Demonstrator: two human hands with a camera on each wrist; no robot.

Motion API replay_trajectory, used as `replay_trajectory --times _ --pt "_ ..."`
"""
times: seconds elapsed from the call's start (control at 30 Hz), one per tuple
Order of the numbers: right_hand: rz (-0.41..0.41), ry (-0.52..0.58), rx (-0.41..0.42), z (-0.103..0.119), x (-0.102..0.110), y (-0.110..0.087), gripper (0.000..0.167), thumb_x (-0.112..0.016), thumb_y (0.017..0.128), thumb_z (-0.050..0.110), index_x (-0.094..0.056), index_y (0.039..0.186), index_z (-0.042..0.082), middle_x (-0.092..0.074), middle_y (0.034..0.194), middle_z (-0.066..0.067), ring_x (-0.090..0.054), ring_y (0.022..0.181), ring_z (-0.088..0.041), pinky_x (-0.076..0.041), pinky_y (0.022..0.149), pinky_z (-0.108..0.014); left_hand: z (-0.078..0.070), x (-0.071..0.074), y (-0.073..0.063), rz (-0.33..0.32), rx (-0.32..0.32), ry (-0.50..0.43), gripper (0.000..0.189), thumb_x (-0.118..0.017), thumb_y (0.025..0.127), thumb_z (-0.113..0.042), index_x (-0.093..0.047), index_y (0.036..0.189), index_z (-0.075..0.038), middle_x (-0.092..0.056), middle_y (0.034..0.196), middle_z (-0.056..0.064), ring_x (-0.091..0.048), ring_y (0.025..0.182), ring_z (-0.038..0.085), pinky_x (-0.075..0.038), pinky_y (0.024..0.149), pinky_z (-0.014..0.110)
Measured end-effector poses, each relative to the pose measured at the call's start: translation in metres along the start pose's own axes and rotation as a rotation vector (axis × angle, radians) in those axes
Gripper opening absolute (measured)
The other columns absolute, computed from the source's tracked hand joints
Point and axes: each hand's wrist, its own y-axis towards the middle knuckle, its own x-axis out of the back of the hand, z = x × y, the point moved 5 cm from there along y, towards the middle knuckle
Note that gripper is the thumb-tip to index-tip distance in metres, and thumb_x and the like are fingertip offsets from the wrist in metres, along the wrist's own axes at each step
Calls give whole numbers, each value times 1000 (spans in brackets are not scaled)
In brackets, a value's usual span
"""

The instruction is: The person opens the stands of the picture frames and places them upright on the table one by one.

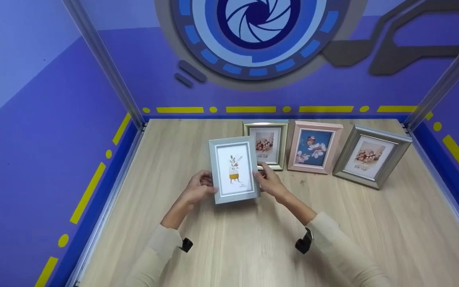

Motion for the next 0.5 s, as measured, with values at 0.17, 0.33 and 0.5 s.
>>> replay_trajectory --times 0.17,0.33,0.5 --pt "-24 77 -43 -6 19 -3 38 -43 109 14 -43 145 0 -56 129 -25 -58 113 -28 -61 86 -50 -16 -23 2 30 -64 -15 41 -71 79 13 -57 115 2 -57 109 12 -56 102 25 -49 81 25" --pt "-17 224 -136 -17 33 -6 47 -35 111 16 -30 154 -1 -39 150 -27 -43 136 -37 -48 106 -62 -31 -48 1 84 -143 32 41 -73 79 8 -55 115 0 -57 111 12 -55 104 24 -49 83 26" --pt "17 402 -231 -27 41 -10 53 -29 113 21 -16 162 5 -24 163 -24 -27 149 -39 -31 118 -66 -48 -72 -5 142 -245 75 41 -78 83 -4 -56 117 -2 -59 118 14 -56 112 27 -52 93 35"
